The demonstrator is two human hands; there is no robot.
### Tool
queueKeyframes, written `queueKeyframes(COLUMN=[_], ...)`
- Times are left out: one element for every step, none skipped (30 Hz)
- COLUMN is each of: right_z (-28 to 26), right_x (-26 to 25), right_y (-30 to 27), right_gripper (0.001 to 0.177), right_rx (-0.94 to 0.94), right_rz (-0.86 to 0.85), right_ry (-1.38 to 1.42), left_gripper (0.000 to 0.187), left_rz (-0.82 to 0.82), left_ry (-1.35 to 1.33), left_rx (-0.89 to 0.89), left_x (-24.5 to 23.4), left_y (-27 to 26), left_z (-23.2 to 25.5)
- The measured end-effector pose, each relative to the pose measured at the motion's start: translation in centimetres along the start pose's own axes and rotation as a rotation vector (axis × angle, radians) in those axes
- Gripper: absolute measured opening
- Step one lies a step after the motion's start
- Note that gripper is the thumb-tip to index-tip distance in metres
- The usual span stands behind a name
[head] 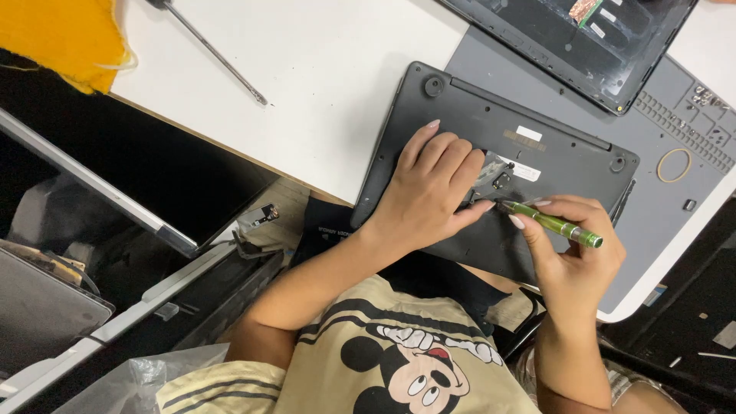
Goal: The person uses a green screwdriver to remove screws from the back cover of a laptop. They then use their hands to detach a small plastic component from the laptop casing and place it on the table.
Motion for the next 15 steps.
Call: queueKeyframes(right_z=[0.0, 0.2, 0.5, 0.6, 0.9, 1.2, 1.2, 1.2, 1.1, 1.2, 1.4, 1.6, 1.6, 1.7, 1.8], right_x=[0.1, 0.1, 0.1, 0.0, 0.0, 0.1, 0.1, 0.2, 0.2, 0.2, 0.3, 0.3, 0.3, 0.4, 0.3], right_y=[-0.2, -0.3, -0.5, -0.5, -0.6, -0.7, -0.6, -0.4, -0.3, -0.4, -0.4, -0.5, -0.4, -0.4, -0.5], right_gripper=[0.024, 0.024, 0.024, 0.024, 0.023, 0.022, 0.022, 0.022, 0.022, 0.022, 0.023, 0.023, 0.023, 0.023, 0.022], right_rx=[0.000, 0.033, 0.067, 0.067, 0.093, 0.119, 0.121, 0.115, 0.109, 0.110, 0.116, 0.121, 0.124, 0.128, 0.135], right_rz=[0.002, 0.012, 0.021, 0.024, 0.015, 0.006, 0.007, 0.002, -0.002, 0.001, 0.001, 0.001, 0.004, 0.006, 0.009], right_ry=[-0.001, 0.023, 0.046, 0.046, 0.034, 0.023, 0.025, 0.055, 0.085, 0.086, 0.090, 0.095, 0.097, 0.111, 0.123], left_gripper=[0.066, 0.062, 0.059, 0.059, 0.059, 0.060, 0.060, 0.061, 0.063, 0.063, 0.033, 0.005, 0.005, 0.007, 0.016], left_rz=[0.001, -0.002, -0.005, -0.004, 0.005, 0.013, 0.011, 0.040, 0.071, 0.069, 0.131, 0.193, 0.190, 0.211, 0.231], left_ry=[0.000, -0.010, -0.020, -0.020, -0.037, -0.055, -0.054, -0.054, -0.054, -0.053, -0.075, -0.097, -0.096, -0.097, -0.101], left_rx=[0.002, -0.009, -0.020, -0.017, -0.008, 0.001, 0.002, 0.038, 0.074, 0.077, 0.120, 0.163, 0.165, 0.179, 0.193], left_x=[-0.2, -0.4, -0.5, -0.6, -0.7, -0.9, -1.0, -1.3, -1.7, -1.6, -2.2, -2.7, -2.7, -3.0, -3.2], left_y=[-0.1, -0.1, -0.1, -0.1, -0.2, -0.2, -0.2, -0.2, -0.3, -0.3, -0.4, -0.5, -0.5, -0.6, -0.6], left_z=[0.0, -0.1, -0.2, -0.2, -0.2, -0.1, -0.1, 0.2, 0.5, 0.5, 0.8, 1.1, 1.2, 1.3, 1.4])
Point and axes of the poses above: each hand's wrist, its own y-axis towards the middle knuckle, its own x-axis out of the palm, z = x × y, the point moved 9 cm from there along y, towards the middle knuckle, and after that the axes turned 1 degree about z, right-handed, at the moved point
